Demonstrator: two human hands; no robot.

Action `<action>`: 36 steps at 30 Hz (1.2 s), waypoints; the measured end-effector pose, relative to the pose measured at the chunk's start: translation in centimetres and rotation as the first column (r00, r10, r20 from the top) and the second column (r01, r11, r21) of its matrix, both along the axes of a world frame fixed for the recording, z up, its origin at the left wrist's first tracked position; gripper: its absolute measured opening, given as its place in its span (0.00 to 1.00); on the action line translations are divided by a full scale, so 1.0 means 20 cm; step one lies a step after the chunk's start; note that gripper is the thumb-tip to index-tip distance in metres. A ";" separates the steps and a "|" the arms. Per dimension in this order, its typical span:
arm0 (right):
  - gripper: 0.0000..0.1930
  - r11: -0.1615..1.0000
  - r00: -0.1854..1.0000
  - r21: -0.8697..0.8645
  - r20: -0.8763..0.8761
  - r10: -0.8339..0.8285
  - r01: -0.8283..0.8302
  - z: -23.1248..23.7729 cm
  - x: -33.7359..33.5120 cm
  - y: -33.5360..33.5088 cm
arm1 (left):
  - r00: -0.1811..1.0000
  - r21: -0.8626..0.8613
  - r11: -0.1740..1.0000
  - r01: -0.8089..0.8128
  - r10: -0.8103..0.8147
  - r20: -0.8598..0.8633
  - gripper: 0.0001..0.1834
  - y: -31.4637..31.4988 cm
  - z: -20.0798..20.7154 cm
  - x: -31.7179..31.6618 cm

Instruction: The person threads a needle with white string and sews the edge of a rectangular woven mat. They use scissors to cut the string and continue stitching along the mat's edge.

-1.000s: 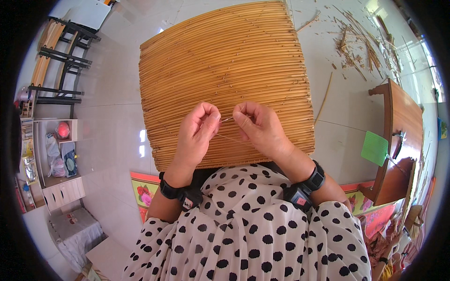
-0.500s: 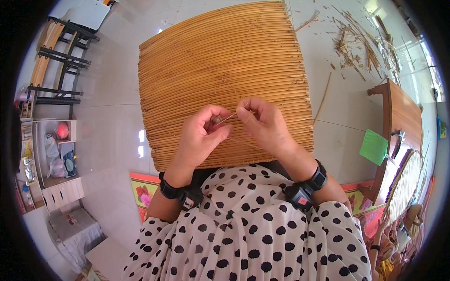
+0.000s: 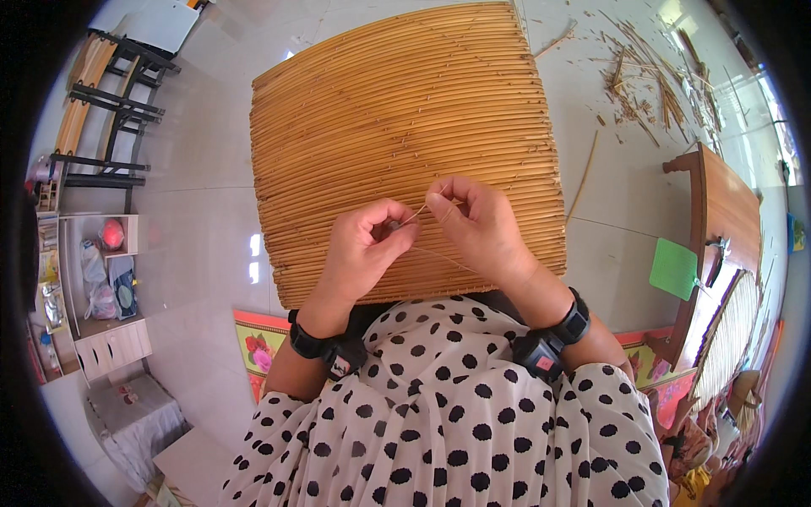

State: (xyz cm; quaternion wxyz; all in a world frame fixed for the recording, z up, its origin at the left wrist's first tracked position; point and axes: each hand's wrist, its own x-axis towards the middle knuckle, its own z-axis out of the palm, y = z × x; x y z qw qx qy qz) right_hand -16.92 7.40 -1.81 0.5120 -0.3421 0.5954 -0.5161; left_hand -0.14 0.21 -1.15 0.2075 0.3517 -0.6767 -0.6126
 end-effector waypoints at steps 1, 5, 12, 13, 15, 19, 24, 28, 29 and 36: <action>0.07 1.000 1.000 0.000 0.008 -0.009 0.009 0.00 -0.01 0.00 | 1.000 0.035 0.999 0.009 -0.008 -0.013 0.04 0.00 0.00 0.00; 0.08 1.000 0.995 0.013 0.097 -0.027 0.026 -0.02 -0.05 0.00 | 0.997 0.109 0.992 0.067 -0.064 -0.034 0.03 -0.02 0.01 0.01; 0.07 0.996 0.988 -0.066 -0.137 -0.075 0.066 -0.01 -0.16 -0.01 | 0.992 0.147 0.982 0.122 -0.126 0.020 0.07 -0.03 -0.02 0.01; 0.08 0.983 0.946 -0.144 -0.287 -0.148 0.110 -0.02 -0.17 -0.01 | 0.992 0.154 0.981 0.122 -0.126 0.015 0.07 -0.03 -0.02 0.01; 0.12 0.958 0.900 -0.260 -0.376 -0.219 0.124 0.00 -0.16 -0.01 | 0.992 0.167 0.978 0.122 -0.125 0.004 0.07 -0.03 -0.03 0.00; 0.16 0.952 0.952 -0.302 -0.303 -0.047 -0.049 0.08 -0.09 0.02 | 0.994 0.191 0.975 0.112 -0.113 -0.007 0.07 -0.03 -0.03 -0.01; 0.07 0.952 0.879 -0.202 -0.464 0.113 -0.229 0.03 -0.07 0.03 | 0.992 0.260 0.958 0.123 -0.116 -0.041 0.05 -0.03 -0.03 -0.02; 0.03 0.973 0.897 -0.143 -0.429 0.103 -0.180 0.03 -0.08 0.03 | 0.983 0.280 0.943 0.179 -0.161 -0.086 0.05 -0.03 -0.02 -0.01; 0.03 0.979 0.910 -0.129 -0.403 0.093 -0.158 0.03 -0.09 0.03 | 0.980 0.278 0.941 0.194 -0.175 -0.094 0.05 -0.03 -0.02 -0.01; 0.04 0.990 0.870 -0.024 -0.479 0.113 -0.142 0.05 -0.19 0.06 | 0.964 0.318 0.911 0.264 -0.247 -0.095 0.06 -0.03 -0.05 -0.03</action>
